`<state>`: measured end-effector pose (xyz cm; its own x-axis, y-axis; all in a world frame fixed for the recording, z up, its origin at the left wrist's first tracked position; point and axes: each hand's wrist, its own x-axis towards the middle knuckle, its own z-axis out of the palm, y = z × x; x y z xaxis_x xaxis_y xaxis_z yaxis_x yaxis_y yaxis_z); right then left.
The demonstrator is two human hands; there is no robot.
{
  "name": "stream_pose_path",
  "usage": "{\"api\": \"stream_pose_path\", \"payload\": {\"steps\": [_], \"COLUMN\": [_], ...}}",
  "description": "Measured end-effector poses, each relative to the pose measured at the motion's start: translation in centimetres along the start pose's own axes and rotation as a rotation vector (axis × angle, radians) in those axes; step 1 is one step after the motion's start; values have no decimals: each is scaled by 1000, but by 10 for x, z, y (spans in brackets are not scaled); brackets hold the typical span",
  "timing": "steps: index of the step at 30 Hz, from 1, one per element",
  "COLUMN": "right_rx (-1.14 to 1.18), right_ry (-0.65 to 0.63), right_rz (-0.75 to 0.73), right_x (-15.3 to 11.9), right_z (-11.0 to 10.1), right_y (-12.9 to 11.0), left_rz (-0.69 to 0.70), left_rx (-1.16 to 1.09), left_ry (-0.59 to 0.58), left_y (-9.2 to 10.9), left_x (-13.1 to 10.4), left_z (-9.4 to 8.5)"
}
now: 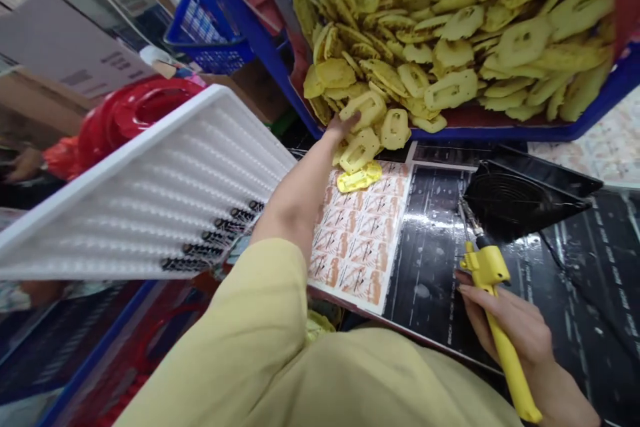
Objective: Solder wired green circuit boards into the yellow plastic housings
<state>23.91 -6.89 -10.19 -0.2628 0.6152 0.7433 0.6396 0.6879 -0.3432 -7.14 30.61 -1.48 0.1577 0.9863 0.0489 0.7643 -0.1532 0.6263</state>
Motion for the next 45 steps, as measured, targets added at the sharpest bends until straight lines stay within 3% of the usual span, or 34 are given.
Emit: {"api": "stream_pose_path", "payload": {"steps": [4,8,14,16,19,21,24,26,30,32,36,41,45], "right_rx": [41,22,-60,-75,7,83,94,57,-34,-81,-247,-540,-478], "right_ry": [-11,11,97,128,188,175,48,-46,-187,-226,-228,-149,-84], "right_rz": [10,20,4,15,74,94,93,98,74,32,-34,54,35], "right_x": [1,7,18,18,12,8,5,4,1,0,-5,-21,-23], "right_z": [0,-4,-6,-6,-5,-6,-12,-16,-21,-22,-34,-54,-54], "right_y": [-5,-10,-14,-15,-15,-14,-12,-9,-1,1,0,-16,-32], "left_rz": [-81,13,442,744,1185,1271,1233,1185,978,912,970,1000,1133], "left_rx": [-111,-147,31,11,-58,2,162,187,269,357,425,457,362], "left_ry": [-108,-169,19,81,150,91,-209,-352,-322,-370,-505,-503,-581], "left_y": [22,37,30,27,30,36,40,35,21,20,27,37,40], "left_x": [-43,-96,-160,-181,-216,-240,-264,-266,-248,-239,-229,-227,-237], "left_z": [24,34,30,40,68,86,95,87,69,68,75,83,94]}}
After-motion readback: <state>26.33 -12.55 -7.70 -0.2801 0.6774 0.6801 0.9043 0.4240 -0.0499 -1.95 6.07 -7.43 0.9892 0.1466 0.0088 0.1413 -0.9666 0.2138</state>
